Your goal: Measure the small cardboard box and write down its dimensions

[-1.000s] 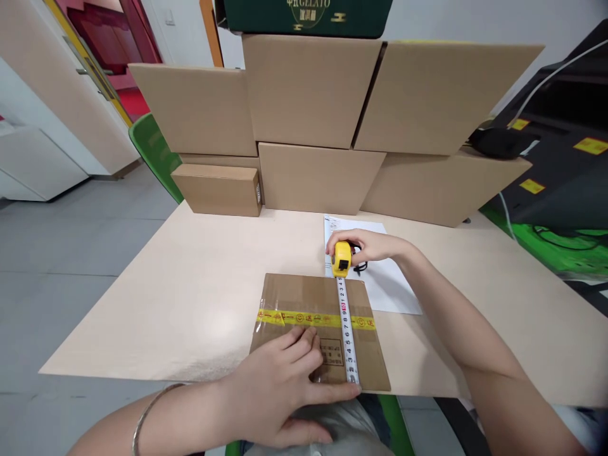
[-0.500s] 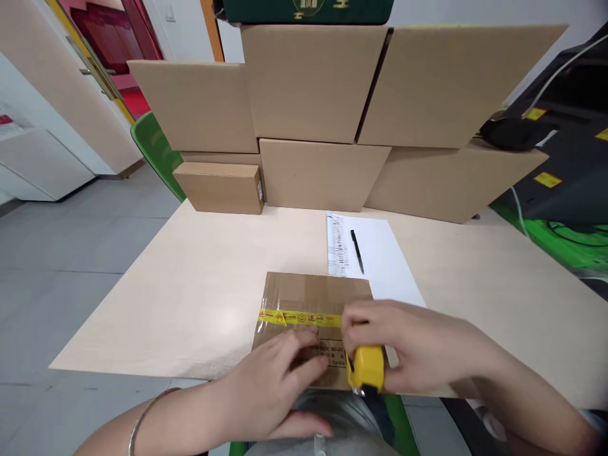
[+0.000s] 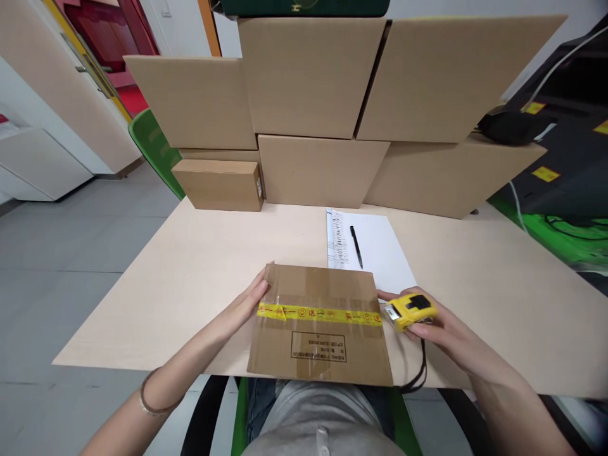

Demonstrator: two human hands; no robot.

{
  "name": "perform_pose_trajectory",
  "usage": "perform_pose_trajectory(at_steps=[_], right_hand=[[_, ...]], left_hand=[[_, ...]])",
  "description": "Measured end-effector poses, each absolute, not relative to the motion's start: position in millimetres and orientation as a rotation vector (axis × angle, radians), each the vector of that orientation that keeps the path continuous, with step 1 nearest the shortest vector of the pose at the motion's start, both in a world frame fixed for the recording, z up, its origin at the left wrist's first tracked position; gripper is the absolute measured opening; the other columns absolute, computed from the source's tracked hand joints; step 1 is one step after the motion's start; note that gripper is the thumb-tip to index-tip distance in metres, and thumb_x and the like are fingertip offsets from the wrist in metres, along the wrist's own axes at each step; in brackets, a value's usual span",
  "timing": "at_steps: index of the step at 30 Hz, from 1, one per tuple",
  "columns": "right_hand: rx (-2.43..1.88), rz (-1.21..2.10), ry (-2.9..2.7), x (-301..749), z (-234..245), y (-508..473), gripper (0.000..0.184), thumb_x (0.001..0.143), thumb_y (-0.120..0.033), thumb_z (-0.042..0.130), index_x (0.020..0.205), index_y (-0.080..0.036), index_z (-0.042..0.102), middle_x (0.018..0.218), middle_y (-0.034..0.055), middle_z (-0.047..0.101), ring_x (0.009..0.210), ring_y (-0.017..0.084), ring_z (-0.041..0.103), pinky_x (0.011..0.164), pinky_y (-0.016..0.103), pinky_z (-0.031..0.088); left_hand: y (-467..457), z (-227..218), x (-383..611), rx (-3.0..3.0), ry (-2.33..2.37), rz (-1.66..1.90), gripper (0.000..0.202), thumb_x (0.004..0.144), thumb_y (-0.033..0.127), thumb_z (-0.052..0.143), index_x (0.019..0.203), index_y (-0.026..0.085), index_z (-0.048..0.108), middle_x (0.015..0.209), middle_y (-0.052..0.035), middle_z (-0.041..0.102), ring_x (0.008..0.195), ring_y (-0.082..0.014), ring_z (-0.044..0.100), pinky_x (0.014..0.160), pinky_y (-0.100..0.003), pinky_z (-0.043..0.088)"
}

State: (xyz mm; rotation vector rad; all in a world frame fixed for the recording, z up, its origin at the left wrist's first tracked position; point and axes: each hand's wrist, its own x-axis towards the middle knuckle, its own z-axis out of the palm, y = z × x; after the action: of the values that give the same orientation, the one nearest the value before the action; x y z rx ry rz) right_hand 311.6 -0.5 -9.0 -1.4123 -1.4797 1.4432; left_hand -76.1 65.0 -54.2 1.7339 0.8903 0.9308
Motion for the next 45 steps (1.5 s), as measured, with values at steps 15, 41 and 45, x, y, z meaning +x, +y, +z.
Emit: perform_pose_trajectory(at_steps=[15, 41, 45], right_hand=[[-1.061, 0.753, -2.041, 247.4, 82.4, 42.4, 0.052, 0.092, -0.037, 0.07, 0.138, -0.038, 0.047, 0.13, 0.0047, 0.063, 0.103, 0.023, 0.068, 0.082, 0.033, 0.058], [-1.525, 0.663, -2.274, 351.3, 69.9, 14.7, 0.035, 0.092, -0.048, 0.065, 0.124, -0.033, 0.068, 0.108, 0.0051, 0.077, 0.081, 0.024, 0.073, 0.064, 0.032, 0.06], [-1.523, 0.687, -2.27, 356.5, 67.9, 12.6, 0.035, 0.092, -0.048, 0.066, 0.126, -0.036, 0.065, 0.111, 0.0035, 0.076, 0.087, 0.025, 0.074, 0.066, 0.031, 0.06]], left_hand=[[66.8, -73.8, -78.8, 1.968, 0.509, 1.187, 0.119, 0.066, 0.049, 0.086, 0.16, 0.031, 0.014, 0.161, -0.0213, 0.03, 0.15, -0.0413, 0.033, 0.12, -0.063, 0.03], [81.8, -71.9, -80.0, 2.273, 0.322, 1.265, 0.083, 0.079, 0.054, 0.072, 0.152, 0.029, 0.042, 0.159, -0.0168, 0.034, 0.148, -0.0458, 0.033, 0.111, -0.064, 0.043], [81.2, -72.8, -79.8, 2.247, 0.336, 1.268, 0.085, 0.076, 0.053, 0.075, 0.152, 0.031, 0.043, 0.159, -0.0154, 0.035, 0.147, -0.0471, 0.034, 0.111, -0.066, 0.042]])
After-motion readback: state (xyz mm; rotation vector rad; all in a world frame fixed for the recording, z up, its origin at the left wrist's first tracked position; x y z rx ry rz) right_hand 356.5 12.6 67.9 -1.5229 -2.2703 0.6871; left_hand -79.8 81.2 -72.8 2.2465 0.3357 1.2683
